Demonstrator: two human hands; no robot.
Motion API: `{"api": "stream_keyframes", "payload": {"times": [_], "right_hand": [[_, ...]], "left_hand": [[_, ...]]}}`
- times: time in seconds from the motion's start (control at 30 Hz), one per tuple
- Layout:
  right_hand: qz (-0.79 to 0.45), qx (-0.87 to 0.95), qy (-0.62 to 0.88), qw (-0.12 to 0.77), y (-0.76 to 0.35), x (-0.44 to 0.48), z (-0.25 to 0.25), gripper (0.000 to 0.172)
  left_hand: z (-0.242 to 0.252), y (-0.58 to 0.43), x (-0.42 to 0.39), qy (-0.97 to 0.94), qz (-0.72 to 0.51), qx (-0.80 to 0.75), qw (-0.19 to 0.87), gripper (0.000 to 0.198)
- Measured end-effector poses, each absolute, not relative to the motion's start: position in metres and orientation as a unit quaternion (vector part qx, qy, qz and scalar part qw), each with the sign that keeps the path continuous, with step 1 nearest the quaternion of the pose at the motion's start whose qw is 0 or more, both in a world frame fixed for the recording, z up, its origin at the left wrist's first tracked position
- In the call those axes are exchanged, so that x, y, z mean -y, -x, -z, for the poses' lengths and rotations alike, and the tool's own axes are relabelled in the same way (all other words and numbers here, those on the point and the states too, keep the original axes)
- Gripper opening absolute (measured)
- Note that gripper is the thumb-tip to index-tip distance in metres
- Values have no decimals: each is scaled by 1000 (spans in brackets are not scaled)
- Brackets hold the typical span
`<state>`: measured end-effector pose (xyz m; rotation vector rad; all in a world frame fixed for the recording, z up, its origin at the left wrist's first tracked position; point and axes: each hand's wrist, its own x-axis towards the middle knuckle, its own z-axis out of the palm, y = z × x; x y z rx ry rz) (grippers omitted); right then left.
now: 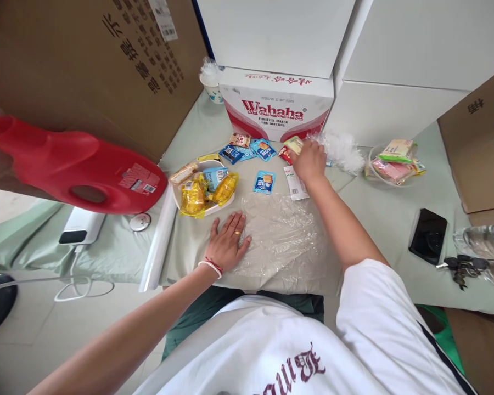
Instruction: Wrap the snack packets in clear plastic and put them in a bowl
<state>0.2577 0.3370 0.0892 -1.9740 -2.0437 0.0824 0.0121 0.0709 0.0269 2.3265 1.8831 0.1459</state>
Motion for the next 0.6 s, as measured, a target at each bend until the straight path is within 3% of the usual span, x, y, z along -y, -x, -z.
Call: {"api": "stream_keyframes", "payload": {"times": [0.27, 0.37, 0.5, 0.6], "right_hand": [[-50, 792, 609, 4, -211, -376, -56, 50], [-19, 801, 598, 26, -214, -370, -65, 48], [4, 824, 560, 91, -230, -333, -101, 61], [-45, 870, 487, 66, -249, -282, -124, 69]], "left_hand": [[-30, -13, -71, -770, -40, -632, 78, 68], [-31, -13, -71, -768, -43, -633, 85, 68], [-29, -13, -71, -765, -55, -635, 89, 68], [-27, -13, -71, -768, -64, -630, 95, 69]]}}
